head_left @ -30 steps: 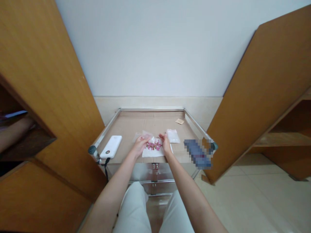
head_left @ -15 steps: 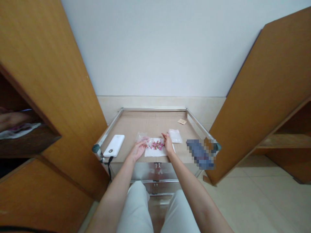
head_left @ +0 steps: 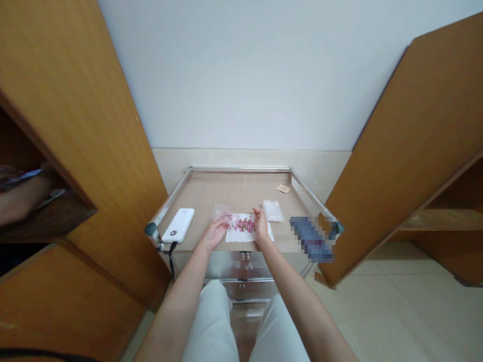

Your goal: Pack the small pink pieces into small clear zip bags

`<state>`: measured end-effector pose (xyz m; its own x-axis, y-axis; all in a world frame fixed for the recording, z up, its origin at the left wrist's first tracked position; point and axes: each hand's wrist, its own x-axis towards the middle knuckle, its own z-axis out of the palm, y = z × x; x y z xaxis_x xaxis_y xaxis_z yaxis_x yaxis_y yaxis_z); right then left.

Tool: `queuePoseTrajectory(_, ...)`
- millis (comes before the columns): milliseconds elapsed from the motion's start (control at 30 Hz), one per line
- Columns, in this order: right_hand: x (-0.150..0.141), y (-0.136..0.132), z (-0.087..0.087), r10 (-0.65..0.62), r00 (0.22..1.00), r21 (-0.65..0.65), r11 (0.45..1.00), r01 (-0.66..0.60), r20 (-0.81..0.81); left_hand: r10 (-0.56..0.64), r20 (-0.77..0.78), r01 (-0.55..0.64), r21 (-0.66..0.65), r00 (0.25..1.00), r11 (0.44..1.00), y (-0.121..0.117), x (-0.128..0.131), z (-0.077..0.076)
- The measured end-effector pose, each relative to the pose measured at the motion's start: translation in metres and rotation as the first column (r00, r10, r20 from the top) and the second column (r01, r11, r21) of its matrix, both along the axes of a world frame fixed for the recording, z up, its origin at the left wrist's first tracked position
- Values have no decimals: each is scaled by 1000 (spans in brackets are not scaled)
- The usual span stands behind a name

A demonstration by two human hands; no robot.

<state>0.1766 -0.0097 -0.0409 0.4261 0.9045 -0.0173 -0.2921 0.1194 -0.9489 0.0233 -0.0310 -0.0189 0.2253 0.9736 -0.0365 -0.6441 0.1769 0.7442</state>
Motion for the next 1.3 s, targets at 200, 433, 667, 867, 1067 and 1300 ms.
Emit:
queuePoseTrajectory(200,-1,-4,4,-14,993,20,1000,11,119,-9,13,9,-10,1000,1000,-2,-1,1)
queuePoseTrajectory(433,-4,-20,20,35,956,1,999,-37,291,4,34,-3,-16,999,1000,-6,0,6)
queuePoseTrajectory(667,-20,-33,37,108,948,-23,994,-106,298,30,61,-29,-6,998,1000,-8,1,10)
queuePoseTrajectory(867,-34,-43,54,338,911,-150,939,-310,236,28,87,-28,-3,996,1000,-5,-1,5)
queuePoseTrajectory(1067,-33,-42,55,295,941,-118,953,-278,164,3,137,2,-40,991,999,-6,-2,4)
queuePoseTrajectory(1300,-23,-35,55,270,952,-100,961,-257,142,-20,87,27,-78,996,997,-6,-3,5)
